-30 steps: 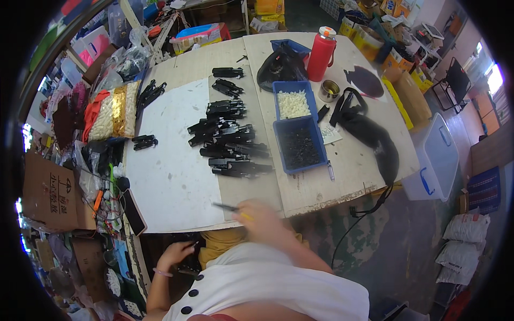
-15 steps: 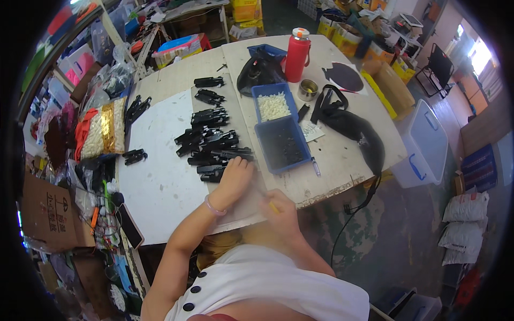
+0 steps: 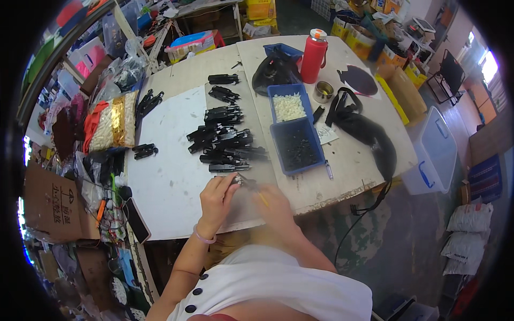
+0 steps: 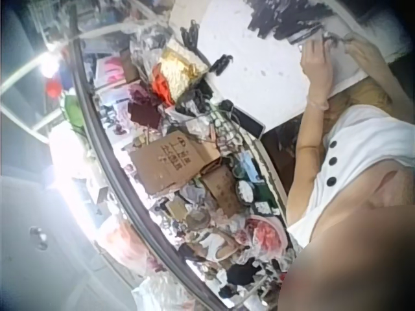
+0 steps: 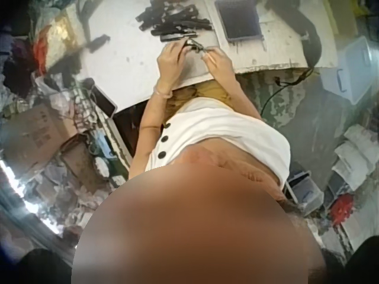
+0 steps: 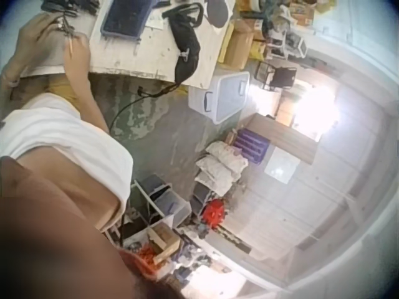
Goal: Polishing or deburring small black plastic components using a manual hand tool.
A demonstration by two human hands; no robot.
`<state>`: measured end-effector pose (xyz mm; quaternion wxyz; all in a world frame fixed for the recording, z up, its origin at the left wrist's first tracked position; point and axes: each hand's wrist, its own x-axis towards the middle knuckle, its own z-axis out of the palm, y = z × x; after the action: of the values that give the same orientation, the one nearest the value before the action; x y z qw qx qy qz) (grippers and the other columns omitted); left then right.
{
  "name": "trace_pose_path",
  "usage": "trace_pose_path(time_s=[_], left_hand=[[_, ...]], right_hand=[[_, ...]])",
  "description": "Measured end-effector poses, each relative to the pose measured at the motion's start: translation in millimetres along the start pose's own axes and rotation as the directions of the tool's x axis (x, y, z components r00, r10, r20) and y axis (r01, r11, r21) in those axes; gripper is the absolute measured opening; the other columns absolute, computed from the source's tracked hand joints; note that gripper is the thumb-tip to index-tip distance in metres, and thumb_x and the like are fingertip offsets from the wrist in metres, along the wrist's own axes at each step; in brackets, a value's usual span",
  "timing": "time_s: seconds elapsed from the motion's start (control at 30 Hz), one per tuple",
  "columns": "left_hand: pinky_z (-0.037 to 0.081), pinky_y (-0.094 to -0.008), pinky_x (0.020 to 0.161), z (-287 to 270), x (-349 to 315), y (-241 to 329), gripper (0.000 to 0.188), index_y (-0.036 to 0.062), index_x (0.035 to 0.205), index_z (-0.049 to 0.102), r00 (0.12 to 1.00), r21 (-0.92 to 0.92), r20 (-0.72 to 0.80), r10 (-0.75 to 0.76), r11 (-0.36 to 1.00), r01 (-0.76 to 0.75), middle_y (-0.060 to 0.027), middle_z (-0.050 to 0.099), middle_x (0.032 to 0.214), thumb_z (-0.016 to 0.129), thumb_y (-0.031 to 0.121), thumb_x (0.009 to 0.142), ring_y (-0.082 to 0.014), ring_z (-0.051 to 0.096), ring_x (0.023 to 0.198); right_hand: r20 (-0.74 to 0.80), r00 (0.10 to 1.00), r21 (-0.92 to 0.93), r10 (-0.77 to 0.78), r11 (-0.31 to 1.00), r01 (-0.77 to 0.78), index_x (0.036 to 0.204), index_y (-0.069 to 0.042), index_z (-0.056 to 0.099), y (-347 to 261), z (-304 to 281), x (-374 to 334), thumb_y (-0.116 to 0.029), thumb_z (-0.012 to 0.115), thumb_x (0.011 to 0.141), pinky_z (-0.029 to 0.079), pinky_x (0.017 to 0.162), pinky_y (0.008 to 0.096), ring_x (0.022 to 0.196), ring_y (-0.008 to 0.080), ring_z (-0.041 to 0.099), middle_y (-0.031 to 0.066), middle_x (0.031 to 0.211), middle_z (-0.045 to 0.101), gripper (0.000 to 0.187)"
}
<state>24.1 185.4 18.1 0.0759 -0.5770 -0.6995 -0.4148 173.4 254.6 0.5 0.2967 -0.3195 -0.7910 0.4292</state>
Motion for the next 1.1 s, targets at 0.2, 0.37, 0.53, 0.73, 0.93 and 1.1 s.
trace_pose_path(time_s=[0.2, 0.37, 0.53, 0.73, 0.93, 1.1], left_hand=[[0.045, -0.0314, 0.055, -5.8, -4.6, -5.7, 0.022, 0.0076, 0.096, 0.063, 0.998, 0.027, 0.009, -0.057, 0.998, 0.056, -0.0070, 0.056, 0.073, 0.065, 0.009, 0.074, -0.0218, 0.056, 0.065], [0.045, -0.0324, 0.054, -5.2, -10.3, -6.1, 0.022, 0.0066, 0.096, 0.062, 1.000, 0.055, 0.006, -0.012, 0.998, 0.012, -0.0085, 0.055, 0.071, 0.066, 0.010, 0.074, -0.0236, 0.054, 0.061], [0.039, -0.0257, 0.047, -32.8, -32.8, -14.1, 0.015, 0.0039, 0.089, 0.062, 0.843, -0.387, 0.404, -0.355, 0.769, 0.509, -0.0023, 0.054, 0.062, 0.058, 0.018, 0.085, -0.0126, 0.049, 0.051], [0.033, -0.0186, 0.047, -97.1, -80.8, -2.6, 0.028, -0.0020, 0.092, 0.061, 0.408, -0.368, 0.801, -0.437, 0.177, 0.913, 0.0019, 0.048, 0.059, 0.049, 0.023, 0.092, -0.0041, 0.042, 0.052], [0.047, -0.0307, 0.072, -140.5, -127.5, -51.7, 0.036, 0.0010, 0.113, 0.056, 0.356, 0.140, 0.873, -0.332, 0.872, 0.469, -0.0118, 0.064, 0.087, 0.054, 0.026, 0.087, -0.0243, 0.061, 0.077], [0.043, -0.0359, 0.084, -108.3, -88.0, -32.7, 0.039, 0.0029, 0.117, 0.053, 0.539, -0.223, 0.834, -0.120, 0.820, 0.527, -0.0167, 0.059, 0.104, 0.056, 0.025, 0.084, -0.0320, 0.056, 0.096]], right_hand=[[0.019, 1.000, -0.024, -0.023, 0.999, 0.024, 0.085, 0.005, 0.061, 0.1, 5.1, -4.4, -0.017, 0.057, 0.084, 0.045, 0.074, 0.0334, 0.083, 0.0318, 0.058, 0.0178, 0.095, 0.058, 0.022], [0.001, 0.999, -0.030, -0.048, 0.998, 0.048, 0.083, 0.006, 0.059, -0.2, 11.8, -5.4, -0.016, 0.059, 0.083, 0.046, 0.071, 0.0332, 0.081, 0.0321, 0.058, 0.0170, 0.090, 0.058, 0.021], [0.117, 0.966, -0.170, -0.229, 0.954, 0.246, 0.074, 0.002, 0.057, 8.7, 11.4, -12.1, -0.011, 0.066, 0.075, 0.046, 0.064, 0.0358, 0.074, 0.0312, 0.057, 0.0146, 0.082, 0.058, 0.016], [0.356, 0.815, 0.050, -0.457, 0.880, 0.472, 0.075, -0.003, 0.057, -4.7, 29.3, -28.7, -0.023, 0.065, 0.078, 0.046, 0.067, 0.0350, 0.075, 0.0270, 0.055, 0.0100, 0.080, 0.056, 0.022], [0.315, 0.920, 0.107, -0.234, 0.972, 0.210, 0.079, -0.004, 0.060, -12.8, 33.7, -20.4, -0.025, 0.059, 0.083, 0.044, 0.079, 0.0351, 0.092, 0.0269, 0.055, 0.0098, 0.097, 0.059, 0.022], [0.132, 0.990, 0.205, -0.054, 0.978, 0.026, 0.082, 0.000, 0.064, -2.5, -1.1, -2.1, -0.016, 0.054, 0.086, 0.044, 0.079, 0.0298, 0.090, 0.0212, 0.058, 0.0127, 0.095, 0.061, 0.019]])
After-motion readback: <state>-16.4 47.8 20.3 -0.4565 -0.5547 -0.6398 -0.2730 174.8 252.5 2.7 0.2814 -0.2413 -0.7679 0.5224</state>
